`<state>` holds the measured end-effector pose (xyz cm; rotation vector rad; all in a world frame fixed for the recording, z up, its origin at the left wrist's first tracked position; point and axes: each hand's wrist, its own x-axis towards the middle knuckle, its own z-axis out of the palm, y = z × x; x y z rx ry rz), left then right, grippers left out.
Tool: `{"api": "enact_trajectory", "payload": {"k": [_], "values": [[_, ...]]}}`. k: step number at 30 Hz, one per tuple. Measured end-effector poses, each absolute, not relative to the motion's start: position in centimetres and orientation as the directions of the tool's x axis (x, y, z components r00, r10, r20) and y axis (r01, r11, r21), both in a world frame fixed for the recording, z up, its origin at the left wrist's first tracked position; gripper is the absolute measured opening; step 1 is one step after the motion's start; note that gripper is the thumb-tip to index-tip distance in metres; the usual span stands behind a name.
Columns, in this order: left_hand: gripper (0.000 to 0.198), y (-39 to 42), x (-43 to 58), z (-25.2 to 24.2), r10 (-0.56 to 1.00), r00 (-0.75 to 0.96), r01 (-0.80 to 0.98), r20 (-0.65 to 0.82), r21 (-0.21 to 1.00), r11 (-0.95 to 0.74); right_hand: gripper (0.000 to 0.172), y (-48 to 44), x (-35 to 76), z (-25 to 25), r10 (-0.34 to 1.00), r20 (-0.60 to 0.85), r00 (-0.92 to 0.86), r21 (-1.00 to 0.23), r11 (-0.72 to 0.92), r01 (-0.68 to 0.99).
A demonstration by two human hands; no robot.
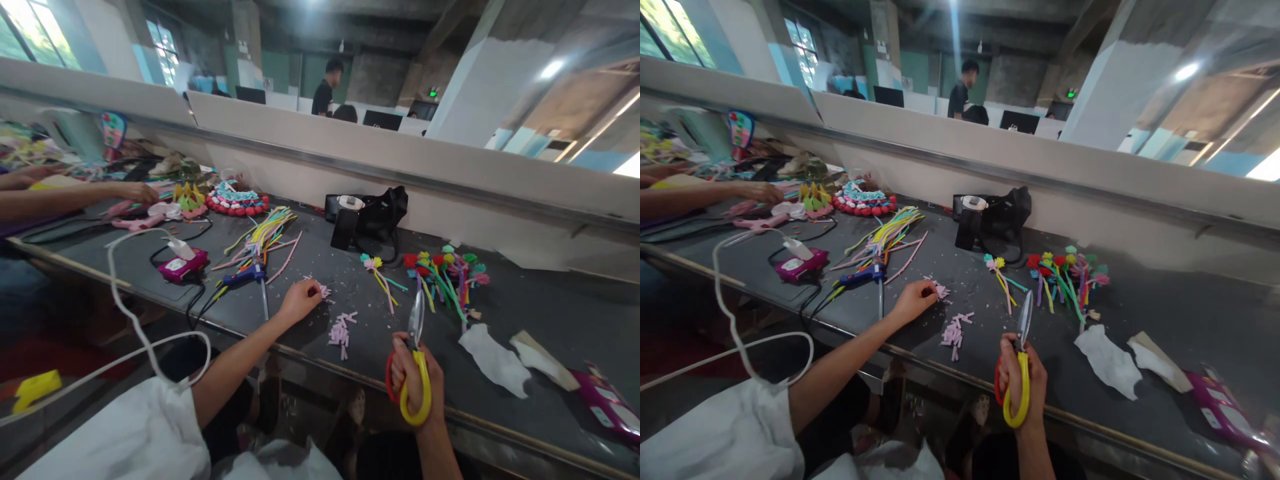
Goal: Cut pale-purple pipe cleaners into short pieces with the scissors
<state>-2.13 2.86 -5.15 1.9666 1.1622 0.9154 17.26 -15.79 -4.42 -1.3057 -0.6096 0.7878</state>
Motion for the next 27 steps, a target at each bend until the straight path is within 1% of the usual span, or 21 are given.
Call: {"api": "enact_trajectory", "payload": {"k": [4, 10, 12, 14, 17, 20, 24, 27], "values": [[0.006, 4.2, -2.0, -6.0, 0.883, 0.361, 0.524, 0.300, 0.718, -0.458, 0.044, -14.1, 18.7, -5.0, 0.818, -0.097, 0.568, -0.961, 0.072, -0.267], [0.020, 3.9, -2.0, -6.2, 0.841, 0.381, 0.575, 0.384, 0.614, -0.541, 0.045, -13.4, 19.7, -6.0, 0.826, -0.123, 0.550, -0.929, 0.099, -0.357], [0.019, 3.4, -1.8, -5.8, 0.808, 0.432, 0.566, 0.400, 0.577, -0.588, 0.044, -13.5, 19.8, -6.1, 0.831, -0.123, 0.543, -0.923, 0.106, -0.371], [0.015, 2.8, -1.3, -5.3, 0.754, 0.518, 0.533, 0.405, 0.536, -0.654, 0.043, -13.6, 19.8, -6.2, 0.834, -0.121, 0.538, -0.917, 0.114, -0.383], [0.011, 1.8, 0.0, -4.6, 0.655, 0.656, 0.466, 0.373, 0.482, -0.742, 0.041, -13.6, 19.8, -6.2, 0.831, -0.110, 0.545, -0.912, 0.134, -0.388], [0.007, 1.3, 1.2, -4.2, 0.595, 0.742, 0.440, 0.309, 0.446, -0.780, 0.039, -13.6, 19.8, -6.3, 0.826, -0.098, 0.556, -0.914, 0.147, -0.379], [0.005, 1.3, 2.0, -4.1, 0.590, 0.776, 0.466, 0.223, 0.428, -0.775, 0.039, -13.5, 19.8, -6.3, 0.824, -0.089, 0.559, -0.919, 0.148, -0.365], [0.004, 1.2, 2.0, -4.2, 0.596, 0.781, 0.473, 0.186, 0.447, -0.760, 0.041, -13.5, 19.7, -6.3, 0.822, -0.085, 0.562, -0.924, 0.147, -0.354]]}}
